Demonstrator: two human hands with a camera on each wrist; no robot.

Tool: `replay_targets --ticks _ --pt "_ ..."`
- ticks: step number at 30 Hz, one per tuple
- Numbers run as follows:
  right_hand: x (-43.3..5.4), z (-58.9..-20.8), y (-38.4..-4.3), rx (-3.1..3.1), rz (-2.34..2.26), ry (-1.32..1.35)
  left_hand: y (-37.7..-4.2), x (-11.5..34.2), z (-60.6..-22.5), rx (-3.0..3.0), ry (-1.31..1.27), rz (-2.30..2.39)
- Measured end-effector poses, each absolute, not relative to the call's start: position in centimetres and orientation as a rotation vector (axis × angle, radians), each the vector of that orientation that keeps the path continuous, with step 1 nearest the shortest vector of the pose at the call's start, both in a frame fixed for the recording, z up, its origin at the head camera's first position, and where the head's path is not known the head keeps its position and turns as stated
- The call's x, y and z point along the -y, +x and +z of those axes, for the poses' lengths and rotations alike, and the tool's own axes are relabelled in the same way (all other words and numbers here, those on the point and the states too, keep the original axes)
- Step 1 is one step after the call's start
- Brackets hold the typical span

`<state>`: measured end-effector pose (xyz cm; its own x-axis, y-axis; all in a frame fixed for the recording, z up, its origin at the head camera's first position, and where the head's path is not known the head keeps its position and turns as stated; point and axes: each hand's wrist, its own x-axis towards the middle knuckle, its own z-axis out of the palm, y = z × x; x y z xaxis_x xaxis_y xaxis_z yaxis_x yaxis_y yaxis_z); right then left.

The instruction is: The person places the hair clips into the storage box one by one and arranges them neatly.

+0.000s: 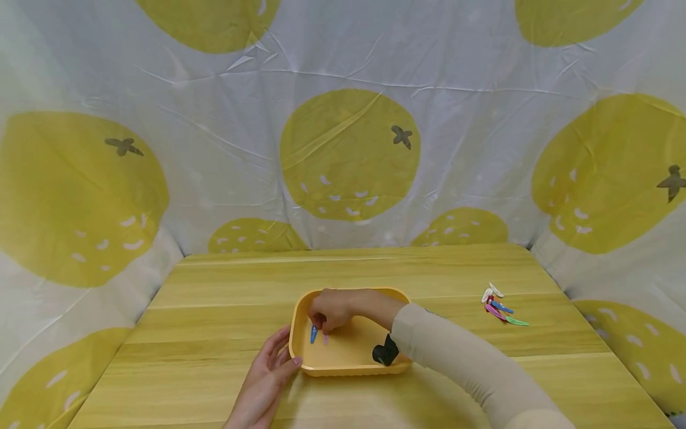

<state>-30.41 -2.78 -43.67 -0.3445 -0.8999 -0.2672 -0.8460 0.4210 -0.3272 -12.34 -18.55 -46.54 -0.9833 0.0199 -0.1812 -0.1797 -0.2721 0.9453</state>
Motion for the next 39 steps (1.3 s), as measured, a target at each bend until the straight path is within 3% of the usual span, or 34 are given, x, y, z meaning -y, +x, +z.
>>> replay_targets --ticks 39 --pt "1.8 -42.3 -30.3 -2.279 -0.213 -1.548 -12.2 18.6 -46.9 -1.851 -0.141 2.405"
